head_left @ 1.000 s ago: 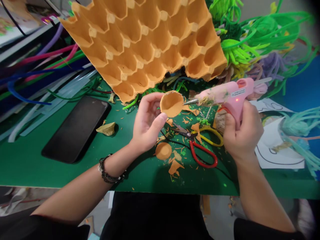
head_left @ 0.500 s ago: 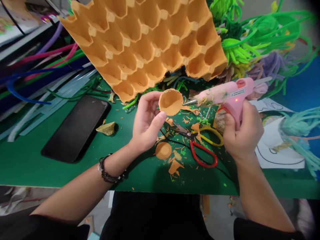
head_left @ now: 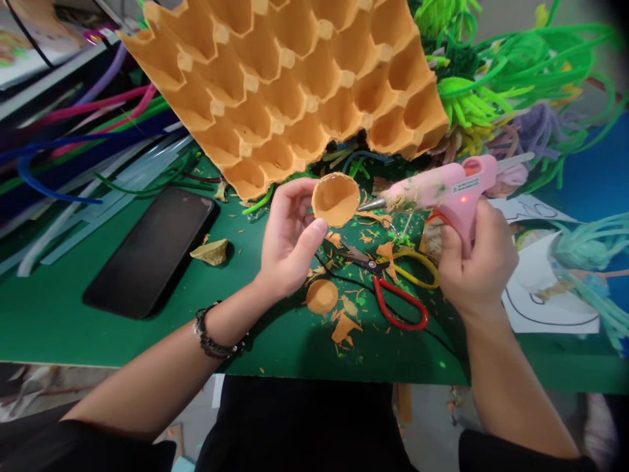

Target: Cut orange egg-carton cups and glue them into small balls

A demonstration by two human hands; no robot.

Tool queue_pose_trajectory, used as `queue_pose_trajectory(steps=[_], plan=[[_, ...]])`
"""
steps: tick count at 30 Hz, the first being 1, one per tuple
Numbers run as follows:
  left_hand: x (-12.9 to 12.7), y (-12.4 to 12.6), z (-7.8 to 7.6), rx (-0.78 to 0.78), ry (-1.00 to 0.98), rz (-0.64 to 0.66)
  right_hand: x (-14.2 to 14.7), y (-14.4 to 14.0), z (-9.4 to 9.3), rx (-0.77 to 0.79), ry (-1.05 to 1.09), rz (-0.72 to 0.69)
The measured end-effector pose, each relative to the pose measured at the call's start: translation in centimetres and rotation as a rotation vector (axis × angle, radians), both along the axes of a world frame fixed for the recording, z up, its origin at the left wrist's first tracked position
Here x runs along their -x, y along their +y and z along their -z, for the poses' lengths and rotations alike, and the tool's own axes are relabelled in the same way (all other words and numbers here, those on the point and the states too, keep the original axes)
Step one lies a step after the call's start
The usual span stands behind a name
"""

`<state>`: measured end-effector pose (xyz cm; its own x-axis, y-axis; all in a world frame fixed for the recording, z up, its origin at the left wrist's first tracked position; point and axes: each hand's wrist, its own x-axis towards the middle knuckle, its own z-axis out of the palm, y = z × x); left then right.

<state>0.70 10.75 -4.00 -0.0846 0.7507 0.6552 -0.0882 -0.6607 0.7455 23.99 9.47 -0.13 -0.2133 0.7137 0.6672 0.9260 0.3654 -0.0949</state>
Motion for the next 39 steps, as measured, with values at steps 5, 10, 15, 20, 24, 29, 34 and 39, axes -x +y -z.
queue_pose_trajectory(steps=[5, 10, 15, 20, 24, 29, 34, 39], plan=[[0.0, 0.0, 0.0, 0.002, -0.014, 0.015, 0.0, 0.0, 0.0, -0.004, 0.003, -0.008], [0.2, -0.3, -0.2, 0.059, -0.052, 0.041, 0.1, -0.1, -0.1, 0.018, -0.002, 0.007], [0.1, -0.5, -0.4, 0.086, -0.09, 0.053, 0.1, 0.0, 0.0, 0.003, -0.004, 0.027], [0.1, -0.5, -0.6, 0.104, -0.148, 0.073, 0.1, -0.2, -0.1, 0.004, -0.023, 0.027], [0.0, -0.7, -0.7, 0.124, -0.172, 0.076, 0.1, -0.2, -0.2, 0.02, -0.029, 0.013], [0.0, -0.9, -1.0, 0.181, -0.151, 0.037, 0.1, -0.1, -0.1, -0.007, -0.038, -0.01], [0.0, -1.0, -1.1, 0.215, -0.177, 0.032, 0.1, -0.2, -0.2, 0.004, -0.042, -0.003], [0.0, -0.9, -0.9, 0.204, -0.156, 0.043, 0.1, -0.1, -0.2, -0.025, -0.051, -0.005]])
